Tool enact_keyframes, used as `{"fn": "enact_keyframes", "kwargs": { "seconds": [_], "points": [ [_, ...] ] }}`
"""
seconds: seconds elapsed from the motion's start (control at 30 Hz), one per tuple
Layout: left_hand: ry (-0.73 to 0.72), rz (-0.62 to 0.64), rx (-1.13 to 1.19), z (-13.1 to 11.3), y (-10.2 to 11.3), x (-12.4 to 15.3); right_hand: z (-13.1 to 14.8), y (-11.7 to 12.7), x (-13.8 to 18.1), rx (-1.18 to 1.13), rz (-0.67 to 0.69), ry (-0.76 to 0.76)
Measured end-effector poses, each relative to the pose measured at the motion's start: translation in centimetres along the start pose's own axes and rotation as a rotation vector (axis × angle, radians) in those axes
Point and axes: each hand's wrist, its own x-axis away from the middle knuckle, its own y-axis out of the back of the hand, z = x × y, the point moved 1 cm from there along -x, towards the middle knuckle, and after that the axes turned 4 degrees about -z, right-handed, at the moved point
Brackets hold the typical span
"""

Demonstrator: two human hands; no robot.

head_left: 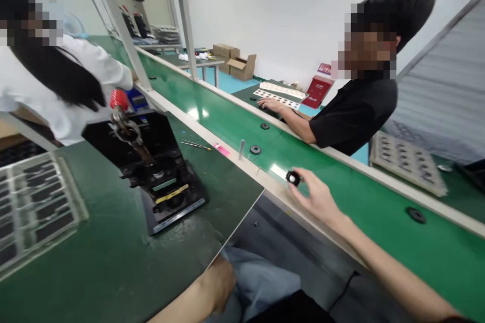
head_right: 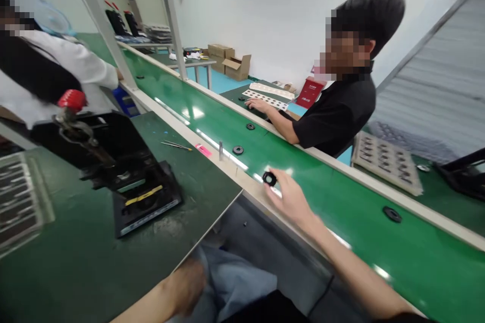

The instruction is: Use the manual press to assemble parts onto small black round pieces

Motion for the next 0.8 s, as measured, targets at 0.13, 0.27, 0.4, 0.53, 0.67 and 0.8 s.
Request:
{"fn": "enact_keyframes", "kwargs": {
  "seconds": [0.13,0.27,0.4,0.53,0.67,0.8],
  "points": [
    [0.039,0.134,-0.182,-0.1,1.2,1.0,-4.3,-3.8,-7.2,0.06,0.111,-0.037],
    [-0.01,0.194,-0.344,-0.6,2.3,1.2,-7.5,-7.9,-14.8,0.172,0.15,-0.263],
    [-0.04,0.205,-0.407,-0.9,2.5,0.9,-10.0,-10.6,-17.5,0.221,0.101,-0.383],
    [-0.068,0.176,-0.42,-1.0,2.3,0.8,-11.6,-11.4,-16.2,0.24,0.101,-0.409],
    [-0.088,0.114,-0.413,-1.0,2.2,1.0,-11.2,-10.6,-14.6,0.2,0.094,-0.314],
    [-0.09,0.057,-0.429,-1.1,2.2,1.4,-8.2,-10.2,-11.9,0.053,0.223,-0.098]
  ]
}}
